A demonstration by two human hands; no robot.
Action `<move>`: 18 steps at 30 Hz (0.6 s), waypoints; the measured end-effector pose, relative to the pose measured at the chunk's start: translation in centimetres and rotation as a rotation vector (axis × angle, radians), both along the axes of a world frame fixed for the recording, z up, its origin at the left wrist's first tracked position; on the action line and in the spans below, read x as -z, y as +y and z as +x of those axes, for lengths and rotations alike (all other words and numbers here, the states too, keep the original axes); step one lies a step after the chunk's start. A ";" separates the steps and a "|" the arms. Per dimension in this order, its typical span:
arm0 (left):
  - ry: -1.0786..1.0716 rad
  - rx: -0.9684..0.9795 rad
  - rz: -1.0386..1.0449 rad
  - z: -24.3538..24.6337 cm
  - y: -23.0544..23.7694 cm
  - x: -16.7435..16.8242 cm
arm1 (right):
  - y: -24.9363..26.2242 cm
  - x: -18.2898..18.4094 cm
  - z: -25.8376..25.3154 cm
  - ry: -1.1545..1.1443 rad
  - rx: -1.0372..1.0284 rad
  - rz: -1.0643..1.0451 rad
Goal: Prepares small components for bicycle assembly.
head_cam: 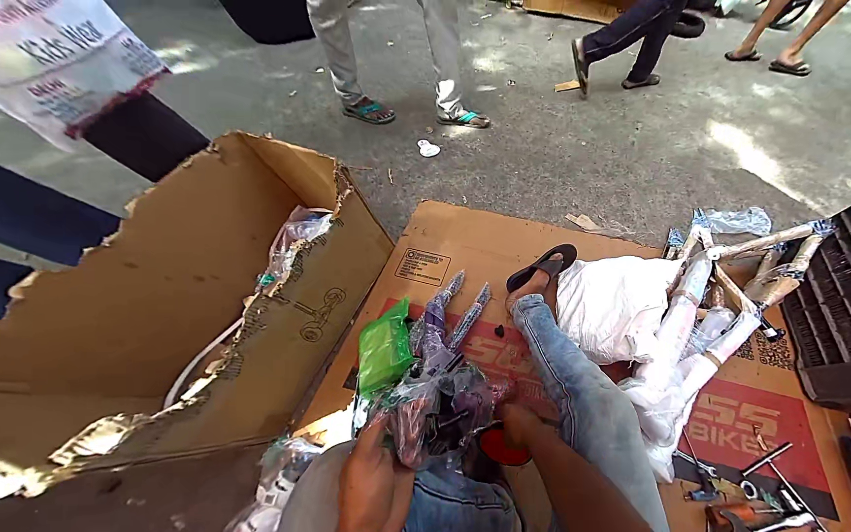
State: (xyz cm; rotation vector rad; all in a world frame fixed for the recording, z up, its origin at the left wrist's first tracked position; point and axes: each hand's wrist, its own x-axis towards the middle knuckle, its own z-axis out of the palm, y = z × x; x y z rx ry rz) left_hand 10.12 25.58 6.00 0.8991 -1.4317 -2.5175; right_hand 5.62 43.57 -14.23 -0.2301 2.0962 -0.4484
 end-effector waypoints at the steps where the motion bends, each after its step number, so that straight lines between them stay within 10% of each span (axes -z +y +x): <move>1: -0.008 0.003 0.013 0.0 0.1 -0.1 | -0.2 0.0 0.0 0.009 0.007 0.012; 6: -0.014 0.053 0.043 0.0 0.4 0.4 | 1.3 -3.4 -0.7 0.236 0.431 -0.142; 12: 0.044 0.175 -0.033 0.7 0.7 1.0 | 2.4 -11.4 4.1 0.328 0.738 -1.067; 18: 0.119 0.333 -0.197 1.9 1.5 0.2 | -2.2 -11.8 6.9 0.446 0.821 -0.957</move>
